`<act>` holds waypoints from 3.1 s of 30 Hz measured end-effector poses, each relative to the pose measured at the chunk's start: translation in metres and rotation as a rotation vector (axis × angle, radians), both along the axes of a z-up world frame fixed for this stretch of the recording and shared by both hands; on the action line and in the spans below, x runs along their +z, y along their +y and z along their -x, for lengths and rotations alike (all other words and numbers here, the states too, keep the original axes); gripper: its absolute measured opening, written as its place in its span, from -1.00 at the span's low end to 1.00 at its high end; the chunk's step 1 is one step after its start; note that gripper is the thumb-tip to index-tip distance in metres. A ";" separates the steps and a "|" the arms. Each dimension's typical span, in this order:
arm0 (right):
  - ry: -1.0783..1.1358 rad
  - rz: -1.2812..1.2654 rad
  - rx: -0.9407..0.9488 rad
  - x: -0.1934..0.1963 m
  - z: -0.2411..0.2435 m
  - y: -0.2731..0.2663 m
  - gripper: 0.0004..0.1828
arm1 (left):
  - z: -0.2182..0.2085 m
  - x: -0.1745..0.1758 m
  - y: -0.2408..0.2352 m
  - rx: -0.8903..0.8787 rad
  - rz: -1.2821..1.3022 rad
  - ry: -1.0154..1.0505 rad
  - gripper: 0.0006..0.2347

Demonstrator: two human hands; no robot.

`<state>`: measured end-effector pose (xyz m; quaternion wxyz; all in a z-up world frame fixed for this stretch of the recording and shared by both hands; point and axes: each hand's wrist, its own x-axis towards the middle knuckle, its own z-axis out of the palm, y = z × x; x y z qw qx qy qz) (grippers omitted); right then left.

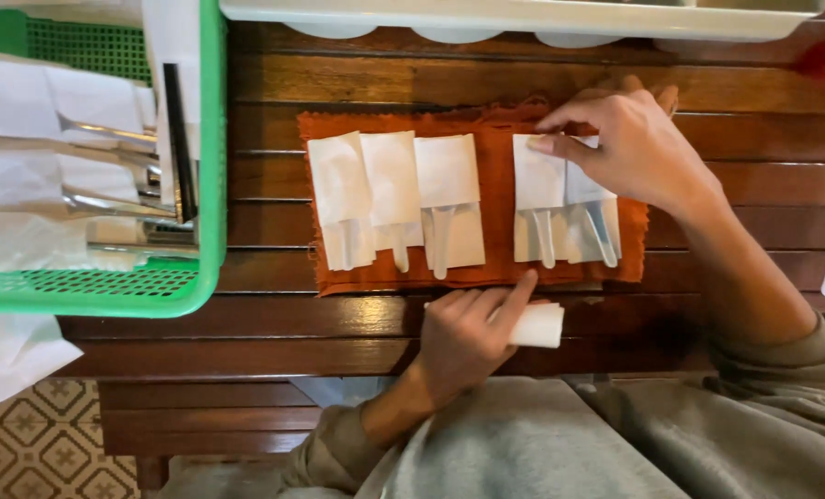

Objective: The person wraps individual pieces of cutlery in white paper napkins and places them on an orange cloth. They then fold the cloth over the wrapped items and tie it with a string.

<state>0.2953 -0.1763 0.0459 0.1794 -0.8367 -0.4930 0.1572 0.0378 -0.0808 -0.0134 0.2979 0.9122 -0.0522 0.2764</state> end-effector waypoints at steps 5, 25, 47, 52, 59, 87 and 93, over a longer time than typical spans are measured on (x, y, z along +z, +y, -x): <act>0.115 0.038 -0.060 -0.009 -0.005 -0.004 -0.76 | -0.025 -0.011 -0.020 -0.003 0.024 -0.009 -0.69; 0.122 0.122 0.043 -0.010 0.003 0.001 -0.66 | -0.041 -0.015 -0.037 0.082 -0.204 -0.028 -0.66; 0.198 0.101 0.017 -0.011 0.013 0.015 -0.69 | -0.027 -0.006 -0.016 0.169 -0.153 -0.006 -0.85; 0.195 0.052 -0.006 0.009 0.021 0.013 -0.68 | -0.019 -0.011 -0.023 0.233 -0.165 0.028 -0.72; -0.057 0.083 -0.226 0.010 0.006 -0.048 -0.61 | -0.021 0.001 -0.042 0.114 -0.167 -0.005 -0.61; 0.037 0.104 -0.236 0.003 0.013 -0.036 -0.69 | -0.052 -0.003 -0.053 0.095 -0.137 -0.030 -0.81; -0.016 0.107 -0.204 -0.002 0.011 -0.041 -0.70 | -0.038 -0.009 -0.051 0.060 -0.100 -0.013 -0.68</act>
